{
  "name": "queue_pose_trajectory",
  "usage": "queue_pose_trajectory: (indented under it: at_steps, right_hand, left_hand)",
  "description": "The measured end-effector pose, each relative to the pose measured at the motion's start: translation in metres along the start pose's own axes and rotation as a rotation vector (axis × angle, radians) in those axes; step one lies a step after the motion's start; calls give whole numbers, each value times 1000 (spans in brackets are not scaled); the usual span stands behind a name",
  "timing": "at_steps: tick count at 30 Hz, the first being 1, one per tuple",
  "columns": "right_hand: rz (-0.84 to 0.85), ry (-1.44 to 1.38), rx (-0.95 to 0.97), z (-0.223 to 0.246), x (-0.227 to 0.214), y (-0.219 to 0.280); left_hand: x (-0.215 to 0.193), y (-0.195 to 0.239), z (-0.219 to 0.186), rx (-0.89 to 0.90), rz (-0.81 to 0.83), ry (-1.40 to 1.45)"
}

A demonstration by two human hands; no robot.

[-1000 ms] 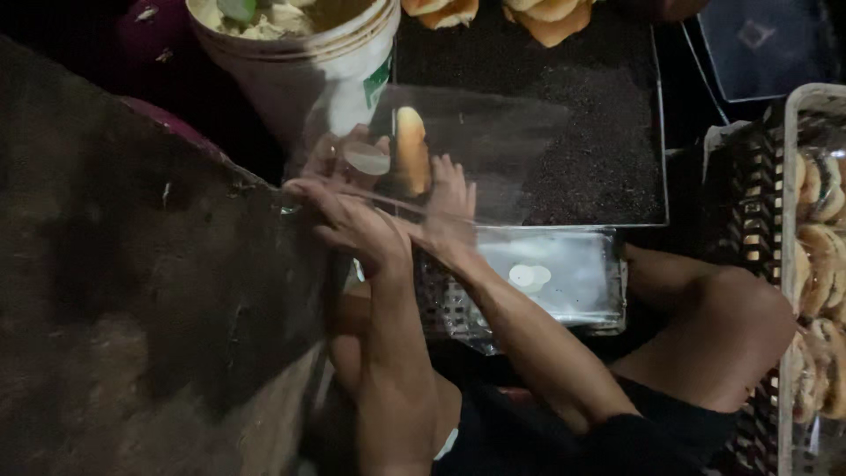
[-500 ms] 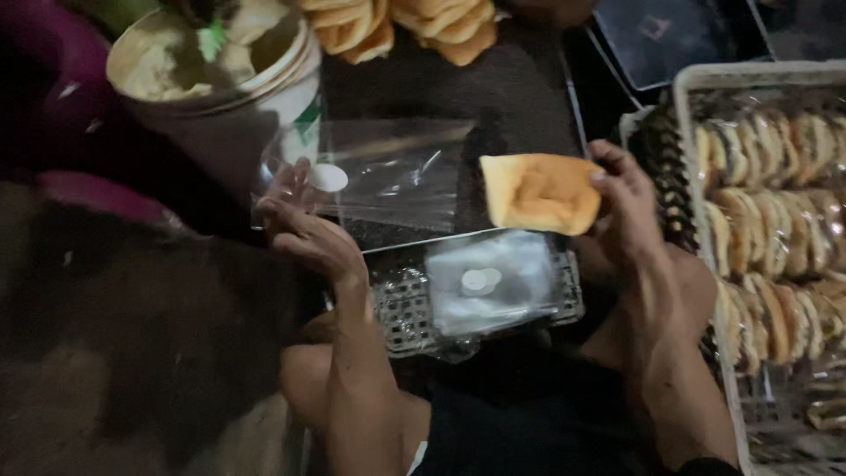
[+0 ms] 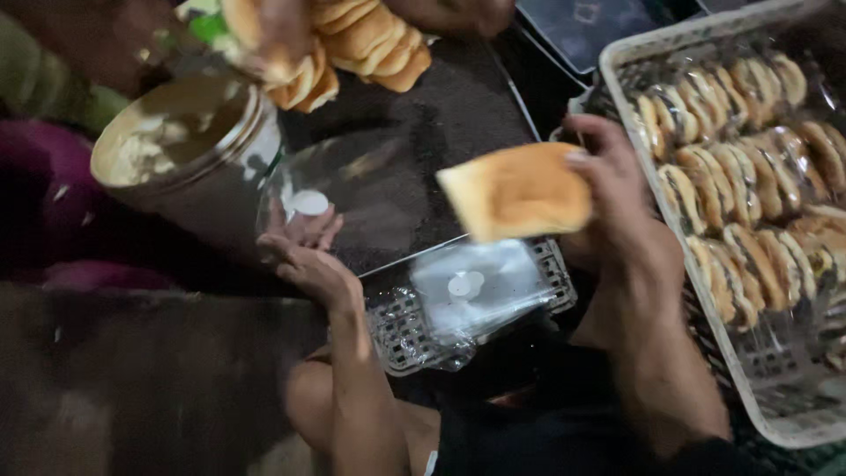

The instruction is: The person sits on the floor and repeatedly picks up small buns, places them into clear plastic bags, and arranges the filled bags into a white plastic basket. The process is continuous and repetitive, with the person handling the buns and bags by hand.

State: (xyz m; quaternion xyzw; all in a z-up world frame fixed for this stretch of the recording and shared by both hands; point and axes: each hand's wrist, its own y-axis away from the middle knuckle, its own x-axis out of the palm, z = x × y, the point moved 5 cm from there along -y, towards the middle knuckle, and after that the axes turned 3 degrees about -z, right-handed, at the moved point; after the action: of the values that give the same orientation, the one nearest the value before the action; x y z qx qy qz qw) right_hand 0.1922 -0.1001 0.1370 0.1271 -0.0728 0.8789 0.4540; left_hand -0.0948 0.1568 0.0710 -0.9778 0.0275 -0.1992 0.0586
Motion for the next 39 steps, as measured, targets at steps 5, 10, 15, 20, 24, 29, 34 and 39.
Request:
queue_pose_trajectory:
  at_steps: [5, 10, 15, 20, 24, 29, 34, 39]
  right_hand:
    - [12, -26, -75, 29, 7, 19]
    - [28, -126, 99, 5, 52, 20]
    - [66, 194, 26, -4, 73, 36]
    - [139, 896, -926, 27, 100, 96]
    - [211, 937, -837, 20, 107, 119]
    - [336, 883, 144, -17, 83, 79]
    - [-277, 1010, 62, 84, -118, 122]
    - [-650, 1678, 833, 79, -277, 179]
  left_hand:
    - [9, 13, 0, 158, 113, -129]
    - [48, 52, -16, 57, 382, 12]
    - [76, 91, -19, 18, 459, 37]
    - [45, 76, 25, -586, 52, 567]
    - [28, 93, 42, -704, 49, 95]
    - [44, 98, 12, -205, 477, -277]
    - [45, 113, 82, -365, 955, -1263]
    - [44, 173, 147, -216, 1427, -1614]
